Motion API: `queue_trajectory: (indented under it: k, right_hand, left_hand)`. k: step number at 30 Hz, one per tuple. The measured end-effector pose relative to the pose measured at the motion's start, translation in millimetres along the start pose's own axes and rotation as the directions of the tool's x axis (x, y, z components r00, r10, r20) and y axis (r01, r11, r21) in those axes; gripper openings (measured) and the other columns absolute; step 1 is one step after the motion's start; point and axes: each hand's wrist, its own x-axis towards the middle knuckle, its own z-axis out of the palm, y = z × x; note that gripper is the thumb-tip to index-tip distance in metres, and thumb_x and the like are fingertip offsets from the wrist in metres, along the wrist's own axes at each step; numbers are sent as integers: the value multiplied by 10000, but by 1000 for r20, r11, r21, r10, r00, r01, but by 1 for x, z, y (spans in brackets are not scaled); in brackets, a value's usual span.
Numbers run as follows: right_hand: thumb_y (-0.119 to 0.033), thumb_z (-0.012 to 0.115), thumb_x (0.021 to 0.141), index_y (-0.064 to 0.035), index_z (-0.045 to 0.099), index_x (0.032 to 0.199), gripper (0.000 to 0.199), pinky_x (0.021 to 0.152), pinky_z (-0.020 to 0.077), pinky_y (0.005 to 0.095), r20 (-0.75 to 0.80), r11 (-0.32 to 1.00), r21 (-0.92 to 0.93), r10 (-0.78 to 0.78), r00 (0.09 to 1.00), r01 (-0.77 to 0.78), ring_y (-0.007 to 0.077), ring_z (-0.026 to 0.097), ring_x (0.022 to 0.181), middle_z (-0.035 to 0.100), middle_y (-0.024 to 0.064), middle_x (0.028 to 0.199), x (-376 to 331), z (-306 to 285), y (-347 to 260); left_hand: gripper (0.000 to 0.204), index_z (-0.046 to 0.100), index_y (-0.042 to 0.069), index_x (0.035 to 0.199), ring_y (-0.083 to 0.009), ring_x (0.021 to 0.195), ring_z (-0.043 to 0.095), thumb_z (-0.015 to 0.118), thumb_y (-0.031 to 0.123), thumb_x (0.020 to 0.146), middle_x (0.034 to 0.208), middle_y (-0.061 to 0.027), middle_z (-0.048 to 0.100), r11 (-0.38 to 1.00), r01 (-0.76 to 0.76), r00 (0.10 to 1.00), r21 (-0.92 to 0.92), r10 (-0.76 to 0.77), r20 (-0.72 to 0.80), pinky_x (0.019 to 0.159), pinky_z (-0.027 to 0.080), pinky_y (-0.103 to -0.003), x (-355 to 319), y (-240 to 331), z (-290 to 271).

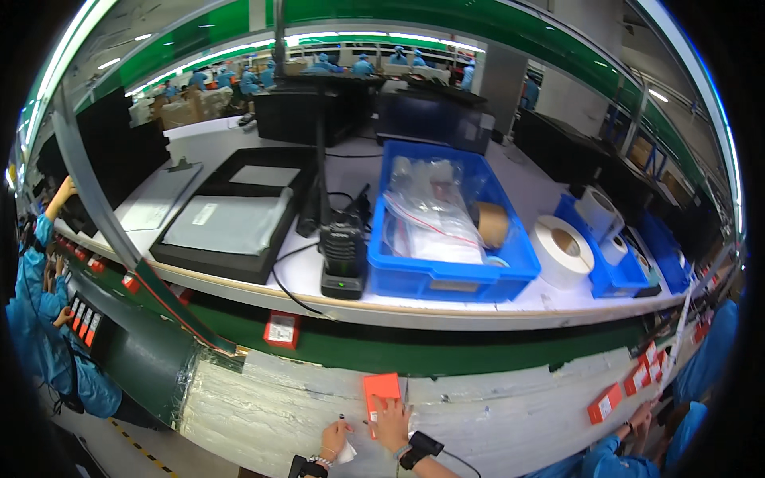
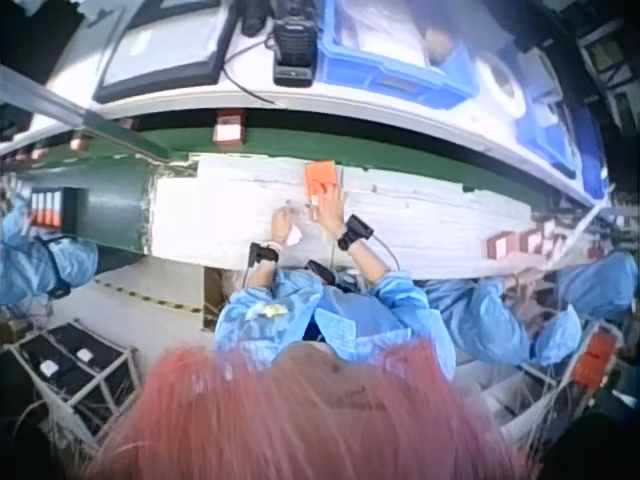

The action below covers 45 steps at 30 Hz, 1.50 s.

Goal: Applying stickers or shipping labels onto red product boxes on an assembly line conveyor belt.

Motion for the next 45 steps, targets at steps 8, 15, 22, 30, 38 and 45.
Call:
queue_trajectory:
  k: [8,15,22,30,38,45]
  right_hand:
    - [-471,658,680,-297,319,1424,835,871,399,541,-237,931,17,357,904,-364,446,449,1050,218,199,1464,2,18,24]
    - [-307,703,704,-207,178,1476,938,1050,218,631,-405,540,-131,736,542,-831,478,285,1300,119,178,1526,-82,-16,204]
    - [-232,698,690,-92,269,1411,851,1036,240,570,-434,683,-44,644,630,-729,407,349,1216,393,185,1293,-113,-18,187]
    - [-175,688,697,-72,399,1304,680,901,375,476,-246,867,244,488,837,-434,347,484,1007,543,151,1041,-81,16,136]
    - [-282,717,740,-61,151,1438,925,1064,231,511,310,96,930,320,895,-356,393,310,1250,296,247,1353,-35,34,26]
    - [-395,753,660,-184,81,1476,1078,1012,160,660,-76,719,455,618,782,-524,491,167,1308,132,312,1427,-46,34,-1]
  left_hand:
    - [698,344,103,1312,-443,856,592,710,342,768,1146,-263,488,984,115,844,136,-25,-535,716,489,-483,103,12,-108]
    - [945,298,193,1388,-421,848,601,804,437,629,1213,-261,393,902,120,844,415,127,-521,719,519,-448,171,46,-129]
    - [965,330,188,1381,-421,839,610,816,438,587,1201,-268,403,895,124,879,427,101,-467,695,530,-451,202,41,-113]
    - [846,457,170,1303,-432,859,603,775,412,557,1214,-269,393,911,-66,847,407,266,-460,690,531,-467,150,64,-92]
    - [753,483,152,1269,-353,658,619,764,430,627,1083,-242,524,893,-84,965,443,184,-188,587,520,-421,-24,60,-28]
    - [436,520,150,1210,-193,586,627,657,285,819,716,-12,684,976,170,968,-136,-192,-165,496,456,-369,-88,33,-83]
